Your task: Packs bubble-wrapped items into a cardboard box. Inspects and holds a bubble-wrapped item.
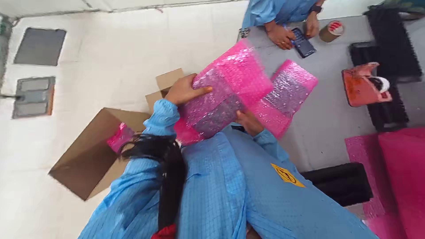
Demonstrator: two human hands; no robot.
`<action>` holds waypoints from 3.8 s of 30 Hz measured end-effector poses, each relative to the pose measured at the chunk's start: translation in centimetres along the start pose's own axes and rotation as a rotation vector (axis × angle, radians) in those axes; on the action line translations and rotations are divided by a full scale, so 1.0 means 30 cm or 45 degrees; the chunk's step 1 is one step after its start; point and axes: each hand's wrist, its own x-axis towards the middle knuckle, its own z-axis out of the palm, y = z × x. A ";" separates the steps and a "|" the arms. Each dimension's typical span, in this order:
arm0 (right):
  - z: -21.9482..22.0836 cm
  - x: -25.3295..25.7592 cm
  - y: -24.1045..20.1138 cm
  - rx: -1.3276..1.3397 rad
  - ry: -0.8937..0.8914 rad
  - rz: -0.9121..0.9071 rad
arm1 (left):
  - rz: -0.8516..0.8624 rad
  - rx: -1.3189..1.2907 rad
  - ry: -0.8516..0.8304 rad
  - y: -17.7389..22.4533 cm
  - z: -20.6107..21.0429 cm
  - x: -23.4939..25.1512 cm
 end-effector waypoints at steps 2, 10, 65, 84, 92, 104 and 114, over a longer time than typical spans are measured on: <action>0.008 0.005 -0.010 -0.007 -0.036 -0.013 | -0.027 0.043 0.040 -0.010 0.004 0.003; 0.020 0.009 -0.024 0.072 -0.093 -0.065 | -0.050 0.002 0.094 -0.041 0.001 -0.011; -0.008 -0.003 -0.010 0.094 -0.015 -0.104 | -0.028 -0.128 0.142 -0.070 0.062 0.012; 0.006 -0.016 0.006 0.084 0.003 -0.102 | -0.037 -0.106 0.142 -0.071 0.062 -0.016; 0.005 0.007 0.010 0.085 -0.025 -0.107 | -0.053 -0.108 0.157 -0.084 0.053 -0.018; -0.004 -0.004 0.010 0.104 0.028 -0.081 | -0.050 -0.107 0.124 -0.072 0.067 0.002; 0.012 -0.005 0.010 0.075 0.023 -0.086 | -0.072 -0.081 0.127 -0.086 0.058 -0.010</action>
